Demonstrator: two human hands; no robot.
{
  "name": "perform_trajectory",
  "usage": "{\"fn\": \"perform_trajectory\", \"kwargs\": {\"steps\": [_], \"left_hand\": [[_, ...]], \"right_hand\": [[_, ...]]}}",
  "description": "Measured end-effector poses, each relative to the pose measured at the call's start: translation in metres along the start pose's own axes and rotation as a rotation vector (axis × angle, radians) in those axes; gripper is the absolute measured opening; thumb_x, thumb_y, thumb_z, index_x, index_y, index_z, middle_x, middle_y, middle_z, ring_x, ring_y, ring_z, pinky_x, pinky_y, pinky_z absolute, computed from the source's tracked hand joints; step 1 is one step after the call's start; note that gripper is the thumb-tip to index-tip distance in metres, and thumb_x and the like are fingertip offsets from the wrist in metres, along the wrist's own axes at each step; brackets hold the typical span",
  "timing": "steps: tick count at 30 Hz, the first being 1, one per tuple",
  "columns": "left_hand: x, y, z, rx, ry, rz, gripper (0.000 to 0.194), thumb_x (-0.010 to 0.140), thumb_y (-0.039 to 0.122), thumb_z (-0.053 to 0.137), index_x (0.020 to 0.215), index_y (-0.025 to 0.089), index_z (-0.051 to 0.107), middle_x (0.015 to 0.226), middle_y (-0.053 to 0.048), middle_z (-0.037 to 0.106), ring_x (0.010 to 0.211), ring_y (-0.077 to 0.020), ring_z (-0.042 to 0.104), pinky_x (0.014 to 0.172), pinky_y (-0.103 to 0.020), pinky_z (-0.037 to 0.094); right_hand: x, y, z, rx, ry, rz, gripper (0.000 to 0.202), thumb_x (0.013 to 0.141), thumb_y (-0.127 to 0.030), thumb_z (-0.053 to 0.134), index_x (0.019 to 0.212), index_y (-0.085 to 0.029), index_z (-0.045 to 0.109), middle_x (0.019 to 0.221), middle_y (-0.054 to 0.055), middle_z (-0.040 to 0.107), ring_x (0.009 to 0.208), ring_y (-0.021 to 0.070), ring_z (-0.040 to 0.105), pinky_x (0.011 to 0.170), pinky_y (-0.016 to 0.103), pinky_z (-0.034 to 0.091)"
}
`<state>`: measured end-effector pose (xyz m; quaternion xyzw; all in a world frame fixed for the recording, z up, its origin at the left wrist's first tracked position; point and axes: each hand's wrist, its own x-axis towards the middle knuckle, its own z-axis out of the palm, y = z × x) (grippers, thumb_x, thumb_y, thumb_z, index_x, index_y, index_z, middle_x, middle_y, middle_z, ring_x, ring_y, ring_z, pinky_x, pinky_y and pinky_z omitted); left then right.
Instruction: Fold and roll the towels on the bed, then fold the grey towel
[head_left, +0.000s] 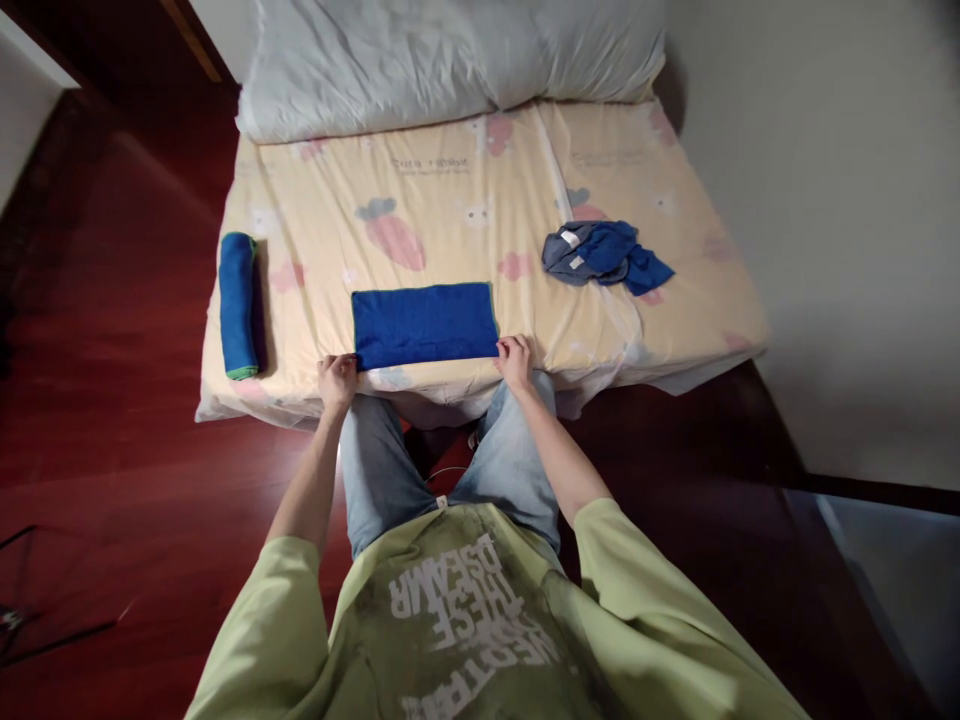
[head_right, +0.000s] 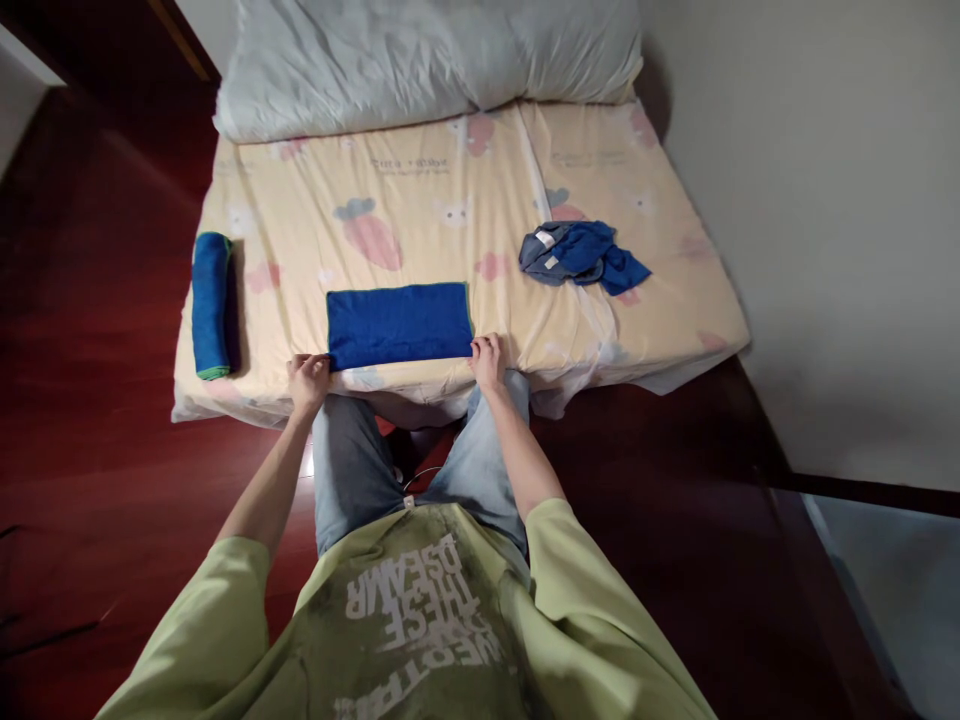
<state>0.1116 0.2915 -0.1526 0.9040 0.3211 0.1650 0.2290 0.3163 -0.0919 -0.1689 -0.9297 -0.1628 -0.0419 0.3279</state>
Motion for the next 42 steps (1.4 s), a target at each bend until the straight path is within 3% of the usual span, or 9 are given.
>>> {"fn": "perform_trajectory", "kwargs": {"steps": [2,6,10,14,21,28,32,37,42], "left_hand": [[-0.002,0.000,-0.002,0.018,-0.008,0.091,0.028,0.103,0.031,0.058,0.111,0.021,0.082,0.125,-0.015,0.072,0.121,-0.0339,0.061,0.104,-0.045,0.051],[-0.005,0.002,-0.010,0.081,-0.143,0.265,0.035,0.103,0.021,0.050,0.124,0.019,0.079,0.141,-0.015,0.072,0.133,-0.0349,0.059,0.112,-0.051,0.047],[-0.010,0.004,-0.015,0.165,-0.207,0.298,0.049,0.098,0.022,0.055,0.145,0.016,0.069,0.149,-0.018,0.069,0.139,-0.0358,0.057,0.115,-0.051,0.045],[-0.013,0.004,-0.013,0.207,-0.215,0.280,0.062,0.095,0.025,0.059,0.156,0.015,0.061,0.149,-0.020,0.068,0.143,-0.0367,0.055,0.118,-0.052,0.043],[-0.008,0.016,-0.005,0.162,-0.168,0.239,0.058,0.087,0.015,0.062,0.144,0.016,0.071,0.151,-0.020,0.067,0.137,-0.0407,0.059,0.113,-0.058,0.043],[-0.005,0.035,-0.017,0.134,-0.194,0.207,0.043,0.091,0.014,0.060,0.131,0.020,0.075,0.150,-0.017,0.069,0.135,-0.0414,0.058,0.113,-0.059,0.039],[-0.008,0.027,-0.025,0.137,-0.219,0.274,0.039,0.099,0.016,0.054,0.130,0.022,0.076,0.155,-0.014,0.066,0.143,-0.0412,0.052,0.114,-0.059,0.036],[-0.027,0.007,-0.029,0.179,-0.265,0.358,0.040,0.101,0.017,0.052,0.133,0.020,0.076,0.142,-0.018,0.072,0.137,-0.0409,0.055,0.112,-0.056,0.039],[-0.038,-0.003,-0.018,0.109,-0.255,0.289,0.040,0.100,0.017,0.053,0.131,0.021,0.076,0.133,-0.017,0.074,0.129,-0.0386,0.060,0.108,-0.052,0.046]], "right_hand": [[-0.002,-0.002,-0.003,-0.051,-0.039,-0.092,0.028,0.100,-0.010,0.057,0.114,-0.017,0.081,0.124,0.018,0.072,0.116,0.0299,0.067,0.108,0.046,0.057],[-0.005,-0.005,-0.005,-0.082,-0.138,-0.245,0.046,0.094,-0.002,0.055,0.129,-0.016,0.081,0.135,0.015,0.074,0.131,0.0304,0.064,0.120,0.050,0.053],[-0.006,-0.005,-0.007,-0.117,-0.180,-0.262,0.047,0.096,-0.008,0.057,0.139,-0.004,0.075,0.143,0.020,0.071,0.135,0.0322,0.063,0.124,0.048,0.051],[-0.003,-0.002,-0.013,-0.134,-0.239,-0.276,0.049,0.095,-0.011,0.060,0.143,-0.004,0.073,0.148,0.018,0.070,0.136,0.0318,0.062,0.125,0.045,0.051],[-0.001,-0.003,-0.008,-0.025,-0.203,-0.191,0.052,0.089,-0.003,0.058,0.137,-0.009,0.077,0.141,0.016,0.073,0.132,0.0308,0.063,0.125,0.050,0.051],[0.002,0.000,-0.007,-0.002,-0.198,-0.190,0.049,0.091,-0.005,0.056,0.133,-0.014,0.079,0.137,0.014,0.074,0.128,0.0303,0.063,0.123,0.049,0.052],[0.001,0.010,-0.014,-0.066,-0.231,-0.237,0.049,0.090,-0.003,0.057,0.133,-0.013,0.078,0.133,0.015,0.075,0.126,0.0303,0.063,0.119,0.046,0.052],[-0.019,0.027,-0.033,-0.090,-0.284,-0.346,0.042,0.097,-0.009,0.055,0.132,-0.013,0.077,0.130,0.017,0.075,0.126,0.0319,0.063,0.120,0.050,0.049],[-0.031,0.037,-0.038,0.046,-0.284,-0.294,0.041,0.100,-0.016,0.047,0.128,-0.019,0.078,0.126,0.015,0.075,0.124,0.0308,0.066,0.116,0.049,0.053]]}}
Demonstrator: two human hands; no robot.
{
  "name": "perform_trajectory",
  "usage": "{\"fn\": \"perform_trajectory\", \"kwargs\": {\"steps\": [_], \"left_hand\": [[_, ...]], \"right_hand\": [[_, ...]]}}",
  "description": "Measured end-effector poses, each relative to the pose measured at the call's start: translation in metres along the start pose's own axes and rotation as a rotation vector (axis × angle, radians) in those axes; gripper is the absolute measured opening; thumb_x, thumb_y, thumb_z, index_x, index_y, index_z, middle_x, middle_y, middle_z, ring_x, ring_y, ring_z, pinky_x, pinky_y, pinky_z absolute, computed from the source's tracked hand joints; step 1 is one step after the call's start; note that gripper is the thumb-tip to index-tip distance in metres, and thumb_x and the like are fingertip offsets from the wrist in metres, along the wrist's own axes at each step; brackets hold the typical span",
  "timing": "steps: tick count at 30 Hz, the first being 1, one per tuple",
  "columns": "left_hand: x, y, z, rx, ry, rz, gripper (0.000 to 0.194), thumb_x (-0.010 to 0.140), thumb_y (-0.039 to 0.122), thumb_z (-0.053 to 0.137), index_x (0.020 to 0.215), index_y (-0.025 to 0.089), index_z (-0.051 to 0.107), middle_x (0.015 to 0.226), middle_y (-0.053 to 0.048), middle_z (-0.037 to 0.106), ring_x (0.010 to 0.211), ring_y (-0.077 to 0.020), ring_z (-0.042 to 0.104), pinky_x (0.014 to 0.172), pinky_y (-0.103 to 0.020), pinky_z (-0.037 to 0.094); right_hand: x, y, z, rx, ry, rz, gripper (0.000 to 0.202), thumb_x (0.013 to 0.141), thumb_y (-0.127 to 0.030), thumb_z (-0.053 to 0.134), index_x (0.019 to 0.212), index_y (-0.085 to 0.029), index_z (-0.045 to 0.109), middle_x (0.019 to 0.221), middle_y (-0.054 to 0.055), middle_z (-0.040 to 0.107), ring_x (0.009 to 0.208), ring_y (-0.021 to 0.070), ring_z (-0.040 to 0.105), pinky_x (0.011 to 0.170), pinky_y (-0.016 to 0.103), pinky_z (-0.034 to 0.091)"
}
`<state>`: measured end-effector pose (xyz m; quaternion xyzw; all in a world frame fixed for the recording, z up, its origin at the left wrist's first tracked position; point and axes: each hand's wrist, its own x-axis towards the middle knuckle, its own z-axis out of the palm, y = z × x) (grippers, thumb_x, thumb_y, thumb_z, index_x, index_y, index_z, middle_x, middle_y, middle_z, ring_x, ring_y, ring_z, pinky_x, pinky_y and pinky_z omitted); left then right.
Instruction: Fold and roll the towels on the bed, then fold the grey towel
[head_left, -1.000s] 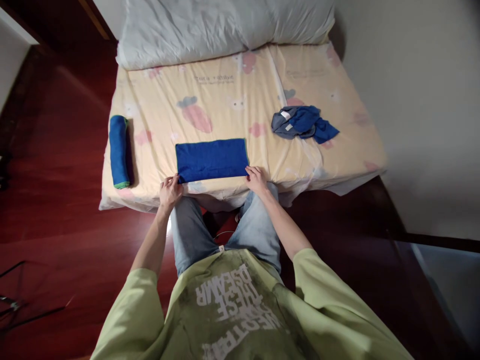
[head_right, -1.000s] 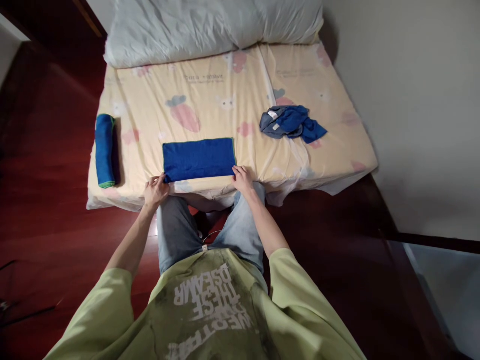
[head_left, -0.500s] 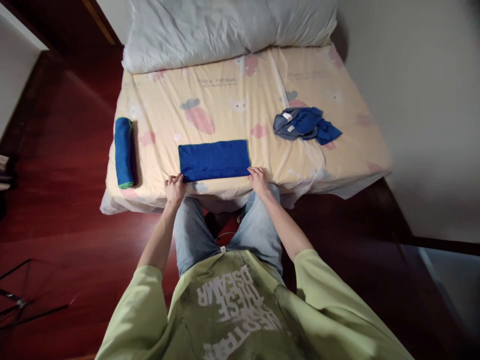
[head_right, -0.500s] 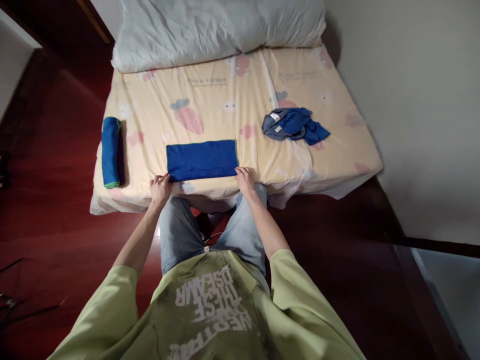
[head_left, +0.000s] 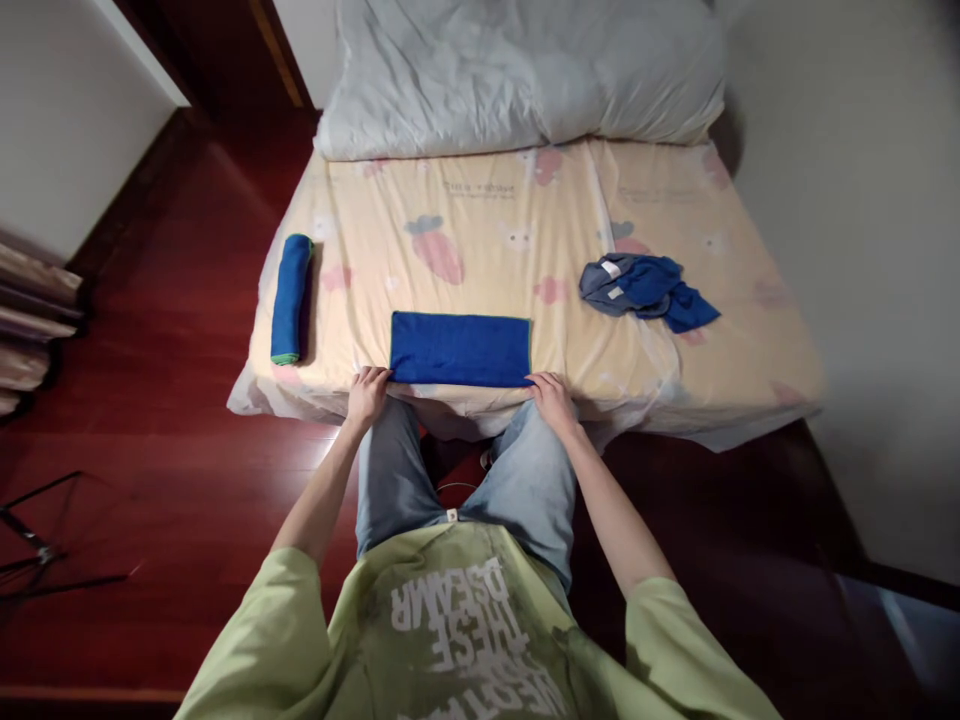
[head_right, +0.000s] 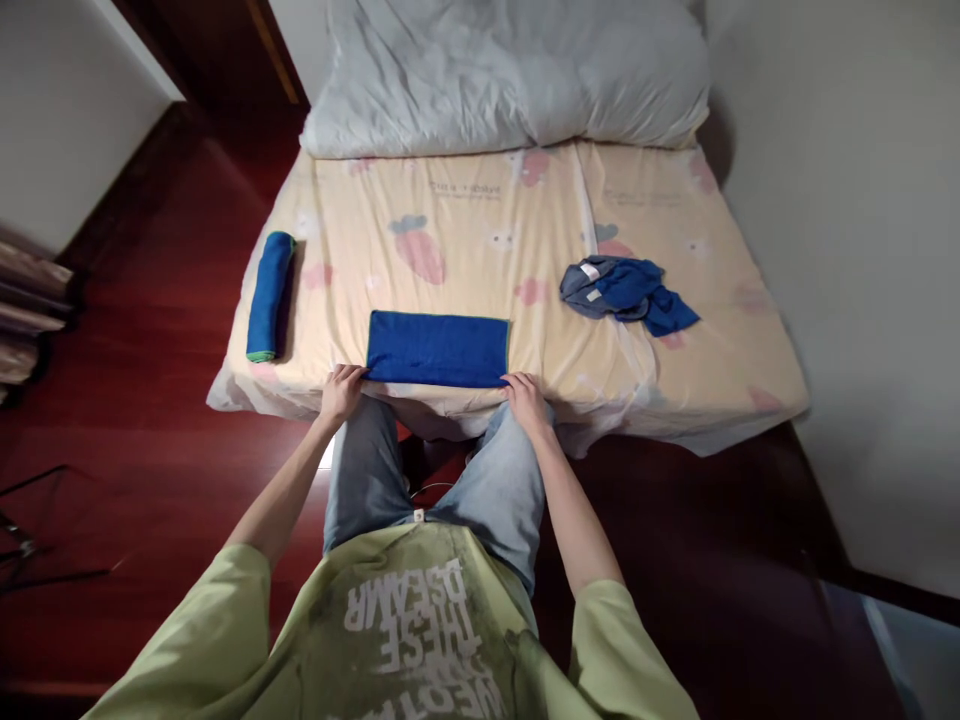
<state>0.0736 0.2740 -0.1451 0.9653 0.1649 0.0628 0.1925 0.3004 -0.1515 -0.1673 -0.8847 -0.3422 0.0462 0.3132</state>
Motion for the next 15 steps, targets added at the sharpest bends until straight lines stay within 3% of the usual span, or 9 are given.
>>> {"fn": "perform_trajectory", "kwargs": {"steps": [3,7,15], "left_hand": [[0.008,0.001,0.005,-0.134,0.051,-0.092,0.033,0.100,0.020,0.054,0.124,0.021,0.076,0.124,-0.017,0.075,0.125,-0.0373,0.061,0.108,-0.050,0.049],[0.027,0.002,0.005,-0.228,0.119,-0.207,0.025,0.101,0.026,0.057,0.120,0.021,0.073,0.107,-0.015,0.075,0.113,-0.0347,0.065,0.100,-0.045,0.054],[0.064,0.005,0.016,-0.332,0.215,-0.351,0.024,0.103,0.026,0.054,0.123,0.018,0.064,0.081,-0.007,0.069,0.086,-0.0288,0.068,0.086,-0.040,0.054]], "right_hand": [[0.008,0.007,0.005,0.135,0.073,0.096,0.035,0.098,-0.026,0.051,0.120,-0.018,0.077,0.121,0.016,0.077,0.120,0.0329,0.069,0.112,0.052,0.055],[0.029,0.014,0.010,0.276,0.093,0.293,0.034,0.093,-0.041,0.056,0.110,-0.017,0.074,0.102,0.017,0.079,0.094,0.0336,0.073,0.096,0.052,0.061],[0.059,0.005,0.022,0.188,0.249,0.426,0.029,0.087,-0.050,0.055,0.078,-0.025,0.063,0.084,0.016,0.076,0.080,0.0312,0.072,0.081,0.044,0.061]]}}
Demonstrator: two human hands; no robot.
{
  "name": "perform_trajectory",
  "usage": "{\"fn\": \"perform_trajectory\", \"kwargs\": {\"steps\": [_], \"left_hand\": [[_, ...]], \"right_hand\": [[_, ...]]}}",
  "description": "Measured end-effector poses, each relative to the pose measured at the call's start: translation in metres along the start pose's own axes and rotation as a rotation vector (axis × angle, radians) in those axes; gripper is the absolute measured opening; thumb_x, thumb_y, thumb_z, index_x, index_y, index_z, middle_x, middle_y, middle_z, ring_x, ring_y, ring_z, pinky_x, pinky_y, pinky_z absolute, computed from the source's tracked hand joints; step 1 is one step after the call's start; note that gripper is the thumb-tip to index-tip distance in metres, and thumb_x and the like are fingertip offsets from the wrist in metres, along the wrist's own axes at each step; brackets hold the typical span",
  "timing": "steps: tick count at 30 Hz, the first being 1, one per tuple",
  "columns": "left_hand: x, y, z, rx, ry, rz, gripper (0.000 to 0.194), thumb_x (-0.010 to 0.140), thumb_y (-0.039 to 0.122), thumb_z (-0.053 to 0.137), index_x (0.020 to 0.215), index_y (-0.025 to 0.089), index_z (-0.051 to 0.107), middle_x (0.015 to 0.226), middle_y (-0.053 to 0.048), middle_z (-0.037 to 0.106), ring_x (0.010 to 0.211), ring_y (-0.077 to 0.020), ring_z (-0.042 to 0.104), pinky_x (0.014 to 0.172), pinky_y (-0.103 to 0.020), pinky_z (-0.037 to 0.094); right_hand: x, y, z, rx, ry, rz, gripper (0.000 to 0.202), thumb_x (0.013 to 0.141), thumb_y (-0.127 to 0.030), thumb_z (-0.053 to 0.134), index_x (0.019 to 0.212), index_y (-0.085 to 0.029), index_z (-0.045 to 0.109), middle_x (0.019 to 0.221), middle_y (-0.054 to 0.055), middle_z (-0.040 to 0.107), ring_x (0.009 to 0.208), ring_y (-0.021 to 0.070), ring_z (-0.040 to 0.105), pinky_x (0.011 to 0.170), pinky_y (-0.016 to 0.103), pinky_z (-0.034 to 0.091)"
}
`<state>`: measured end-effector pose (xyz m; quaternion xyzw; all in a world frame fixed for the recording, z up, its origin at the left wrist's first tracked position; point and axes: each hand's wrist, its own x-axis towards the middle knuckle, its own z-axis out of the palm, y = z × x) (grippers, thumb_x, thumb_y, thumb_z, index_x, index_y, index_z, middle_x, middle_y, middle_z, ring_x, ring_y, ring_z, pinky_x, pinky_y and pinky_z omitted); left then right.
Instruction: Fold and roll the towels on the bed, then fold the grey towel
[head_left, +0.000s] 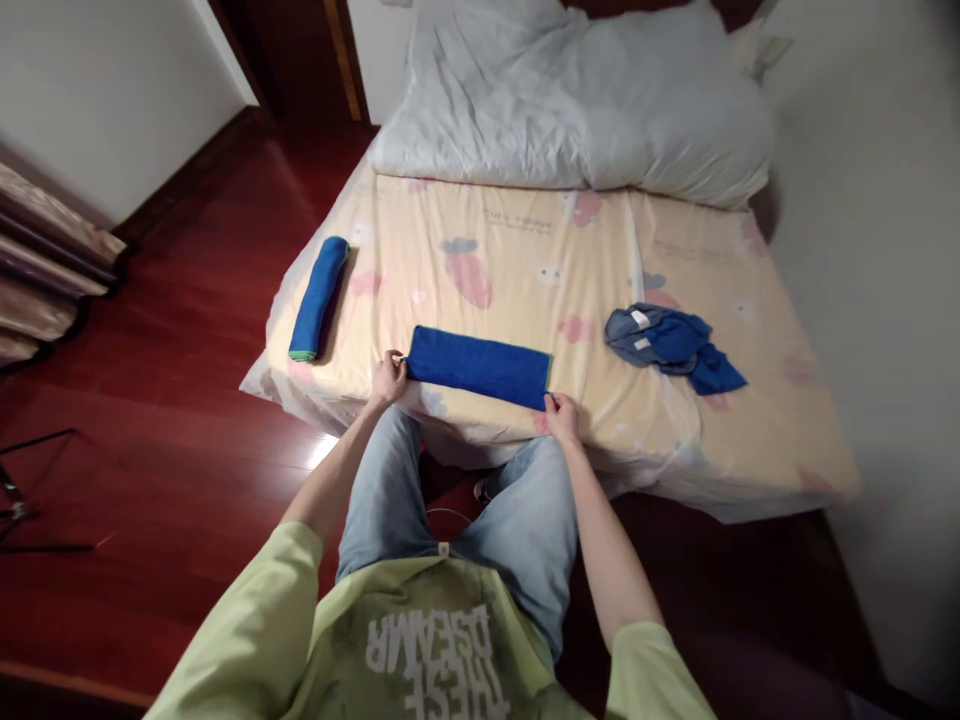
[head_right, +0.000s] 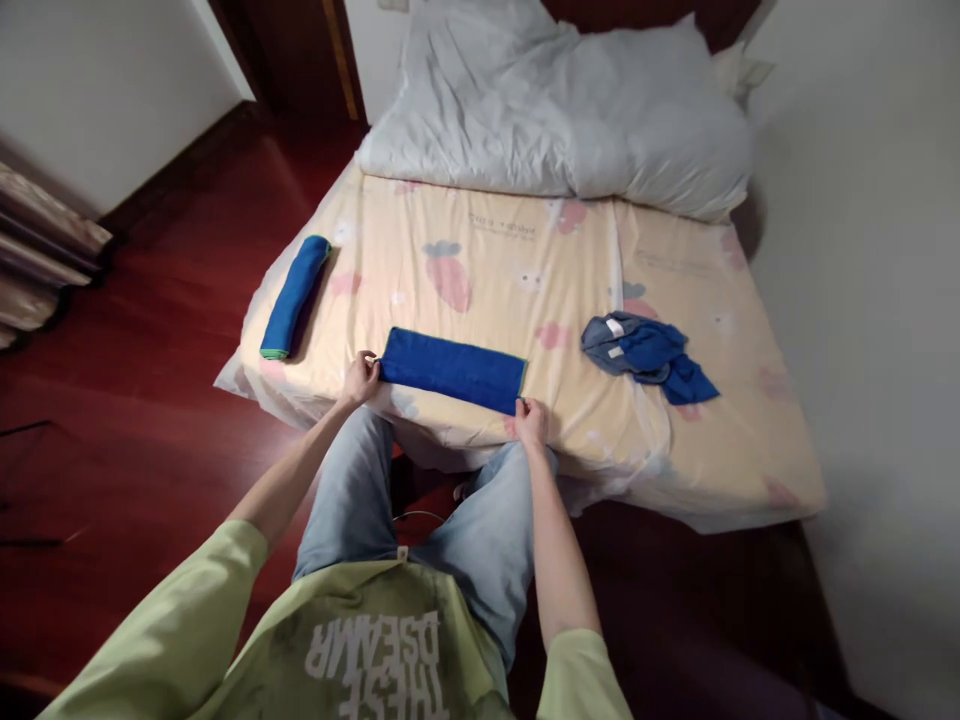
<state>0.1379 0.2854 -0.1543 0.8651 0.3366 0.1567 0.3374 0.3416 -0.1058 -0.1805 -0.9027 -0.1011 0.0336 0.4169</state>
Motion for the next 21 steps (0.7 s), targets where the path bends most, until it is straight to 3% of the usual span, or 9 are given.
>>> {"fn": "perform_trajectory", "kwargs": {"steps": [6,12,18,21], "left_hand": [[-0.002,0.004,0.009,0.004,0.034,0.018,0.023,0.106,0.025,0.048,0.118,0.020,0.067,0.093,-0.013,0.072,0.103,-0.0336,0.066,0.099,-0.045,0.050],[-0.018,-0.001,0.003,0.081,-0.034,0.098,0.029,0.110,0.024,0.042,0.118,0.020,0.070,0.110,-0.016,0.073,0.110,-0.0330,0.062,0.105,-0.045,0.048],[-0.021,0.000,0.003,0.149,-0.019,0.143,0.026,0.108,0.027,0.052,0.116,0.020,0.077,0.104,-0.016,0.071,0.109,-0.0335,0.063,0.101,-0.046,0.051],[-0.020,0.002,0.000,0.212,0.018,0.188,0.026,0.106,0.023,0.056,0.119,0.022,0.079,0.127,-0.018,0.071,0.126,-0.0358,0.061,0.111,-0.051,0.048]], "right_hand": [[0.016,0.007,0.005,-0.031,0.038,0.049,0.027,0.087,-0.048,0.059,0.087,-0.022,0.067,0.087,0.016,0.077,0.083,0.0300,0.073,0.084,0.044,0.061],[-0.013,-0.001,0.001,-0.014,0.090,0.074,0.029,0.091,-0.047,0.058,0.096,-0.021,0.067,0.094,0.020,0.077,0.096,0.0349,0.076,0.096,0.050,0.061],[-0.020,-0.015,-0.008,-0.070,0.153,-0.108,0.028,0.093,-0.047,0.059,0.102,-0.023,0.070,0.102,0.022,0.074,0.104,0.0403,0.073,0.101,0.061,0.058],[-0.015,-0.019,-0.012,-0.154,0.123,-0.287,0.030,0.095,-0.037,0.055,0.108,-0.022,0.079,0.119,0.025,0.073,0.122,0.0418,0.068,0.110,0.064,0.054]]}}
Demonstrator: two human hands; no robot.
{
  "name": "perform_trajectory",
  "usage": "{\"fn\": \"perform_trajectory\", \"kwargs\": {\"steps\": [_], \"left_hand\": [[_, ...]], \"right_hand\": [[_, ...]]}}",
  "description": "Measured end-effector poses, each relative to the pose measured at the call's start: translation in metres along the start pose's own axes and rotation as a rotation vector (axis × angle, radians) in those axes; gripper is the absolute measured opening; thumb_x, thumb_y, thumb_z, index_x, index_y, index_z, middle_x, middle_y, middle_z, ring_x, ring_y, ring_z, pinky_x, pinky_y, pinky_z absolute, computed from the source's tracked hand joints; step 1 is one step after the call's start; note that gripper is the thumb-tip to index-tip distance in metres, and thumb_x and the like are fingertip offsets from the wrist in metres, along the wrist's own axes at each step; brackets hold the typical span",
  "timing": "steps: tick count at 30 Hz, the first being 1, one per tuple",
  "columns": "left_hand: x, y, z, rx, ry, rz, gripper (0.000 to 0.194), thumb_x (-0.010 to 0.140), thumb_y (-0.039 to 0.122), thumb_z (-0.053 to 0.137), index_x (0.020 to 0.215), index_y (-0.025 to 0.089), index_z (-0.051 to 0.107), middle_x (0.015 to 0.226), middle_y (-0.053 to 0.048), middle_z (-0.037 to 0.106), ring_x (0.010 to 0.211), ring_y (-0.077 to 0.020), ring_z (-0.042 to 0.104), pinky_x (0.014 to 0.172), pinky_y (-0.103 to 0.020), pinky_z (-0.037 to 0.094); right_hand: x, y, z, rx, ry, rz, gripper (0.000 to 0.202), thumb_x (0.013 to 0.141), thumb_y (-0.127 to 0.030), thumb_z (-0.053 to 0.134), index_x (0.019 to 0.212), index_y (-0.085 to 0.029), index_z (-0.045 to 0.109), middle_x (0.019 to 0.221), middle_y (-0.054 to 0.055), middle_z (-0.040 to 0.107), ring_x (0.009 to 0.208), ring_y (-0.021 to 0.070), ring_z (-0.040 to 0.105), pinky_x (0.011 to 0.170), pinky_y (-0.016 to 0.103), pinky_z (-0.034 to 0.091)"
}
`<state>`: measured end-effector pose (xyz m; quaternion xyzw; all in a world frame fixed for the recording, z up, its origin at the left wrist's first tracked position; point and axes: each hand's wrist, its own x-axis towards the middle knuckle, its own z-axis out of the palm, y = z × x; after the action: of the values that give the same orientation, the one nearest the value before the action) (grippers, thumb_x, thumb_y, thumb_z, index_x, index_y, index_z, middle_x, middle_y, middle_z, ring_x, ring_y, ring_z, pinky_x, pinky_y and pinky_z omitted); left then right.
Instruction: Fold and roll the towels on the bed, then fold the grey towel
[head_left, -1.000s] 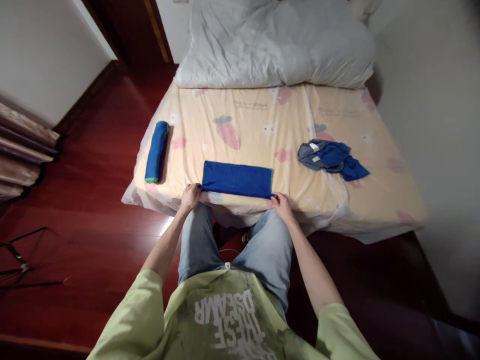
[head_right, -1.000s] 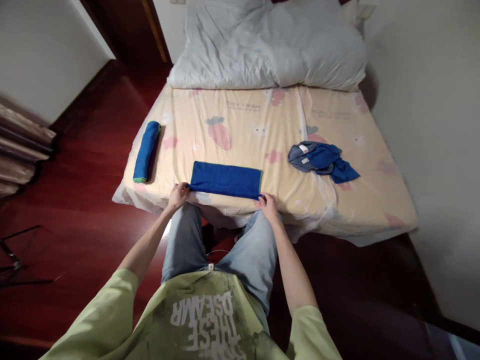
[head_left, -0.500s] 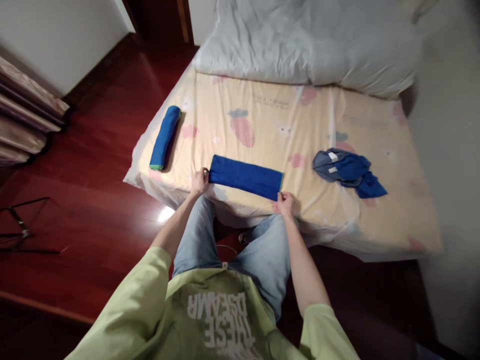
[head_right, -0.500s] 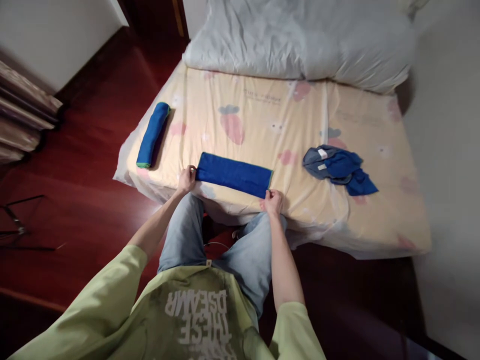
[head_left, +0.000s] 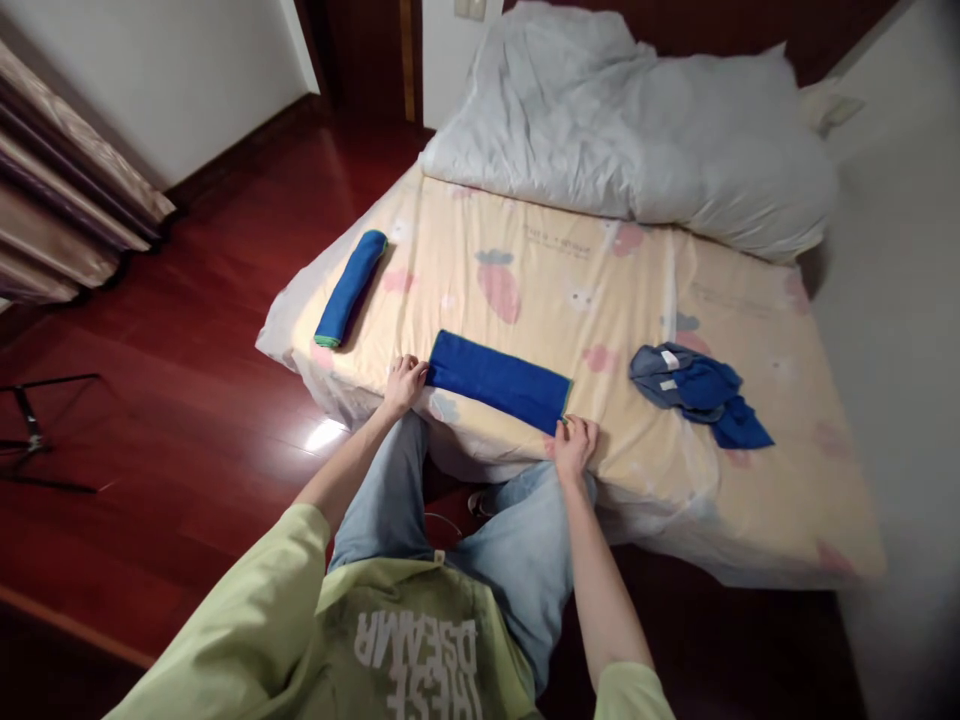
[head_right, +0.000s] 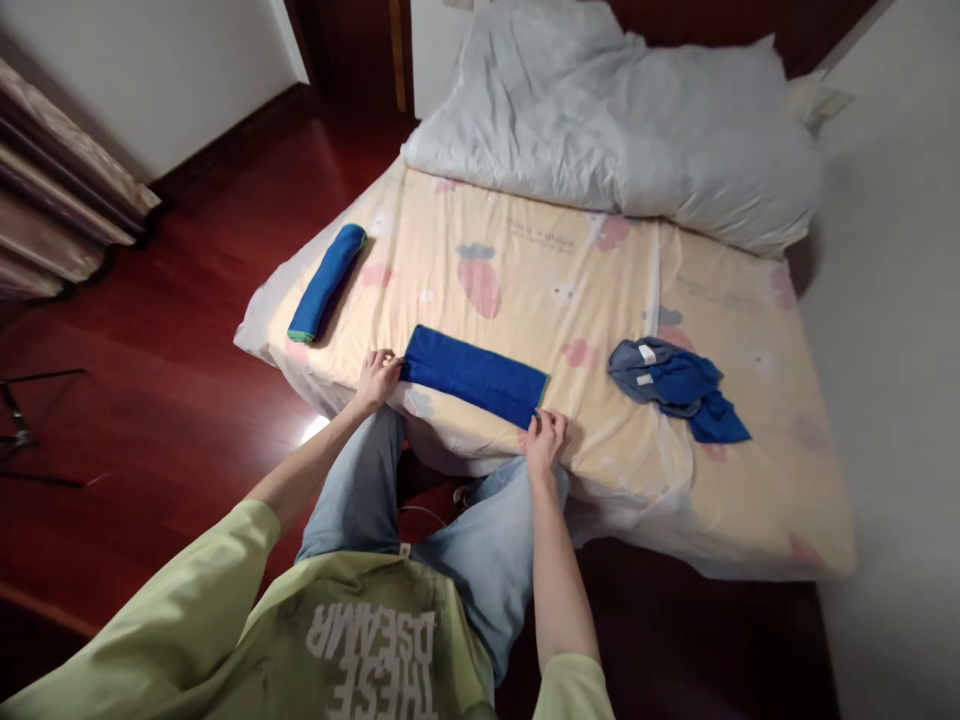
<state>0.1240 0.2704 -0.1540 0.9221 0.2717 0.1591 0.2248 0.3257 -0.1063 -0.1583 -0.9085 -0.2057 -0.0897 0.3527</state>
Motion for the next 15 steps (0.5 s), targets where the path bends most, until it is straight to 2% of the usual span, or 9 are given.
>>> {"fn": "perform_trajectory", "kwargs": {"steps": [3,5,7,10,15], "left_hand": [[-0.003,-0.001,-0.004,0.026,-0.101,0.159,0.039,0.101,0.013,0.052,0.132,0.020,0.076,0.155,-0.016,0.063,0.149,-0.0345,0.052,0.124,-0.054,0.042],[-0.005,0.000,-0.006,0.010,-0.201,0.252,0.050,0.096,0.008,0.052,0.143,0.016,0.071,0.162,-0.016,0.058,0.155,-0.0322,0.049,0.129,-0.052,0.040],[-0.007,0.004,-0.007,0.022,-0.249,0.275,0.061,0.091,0.007,0.056,0.151,0.011,0.065,0.164,-0.018,0.057,0.156,-0.0323,0.049,0.131,-0.049,0.038],[-0.004,0.015,-0.009,0.106,-0.257,0.236,0.068,0.087,0.008,0.061,0.155,0.007,0.062,0.161,-0.022,0.059,0.154,-0.0355,0.052,0.130,-0.050,0.040],[0.013,0.032,-0.026,0.225,-0.287,0.248,0.054,0.093,0.010,0.058,0.146,0.010,0.068,0.153,-0.021,0.066,0.144,-0.0351,0.059,0.123,-0.049,0.045]], "right_hand": [[-0.001,-0.003,-0.004,-0.038,-0.189,-0.162,0.041,0.095,-0.024,0.050,0.121,-0.021,0.082,0.130,0.023,0.074,0.130,0.0389,0.066,0.119,0.064,0.049],[-0.005,-0.003,-0.006,-0.047,-0.263,-0.203,0.047,0.093,-0.019,0.049,0.128,-0.017,0.081,0.135,0.021,0.074,0.131,0.0369,0.067,0.122,0.061,0.049],[-0.009,-0.001,-0.006,-0.064,-0.277,-0.218,0.051,0.091,-0.019,0.051,0.132,-0.013,0.079,0.140,0.020,0.073,0.132,0.0359,0.067,0.123,0.059,0.050],[-0.011,0.005,-0.003,-0.102,-0.284,-0.257,0.051,0.091,-0.021,0.055,0.135,-0.011,0.078,0.143,0.019,0.072,0.132,0.0352,0.067,0.122,0.056,0.052],[0.006,0.016,0.001,-0.146,-0.319,-0.300,0.052,0.094,-0.015,0.050,0.138,-0.006,0.076,0.138,0.020,0.075,0.126,0.0346,0.068,0.115,0.053,0.056]]}}
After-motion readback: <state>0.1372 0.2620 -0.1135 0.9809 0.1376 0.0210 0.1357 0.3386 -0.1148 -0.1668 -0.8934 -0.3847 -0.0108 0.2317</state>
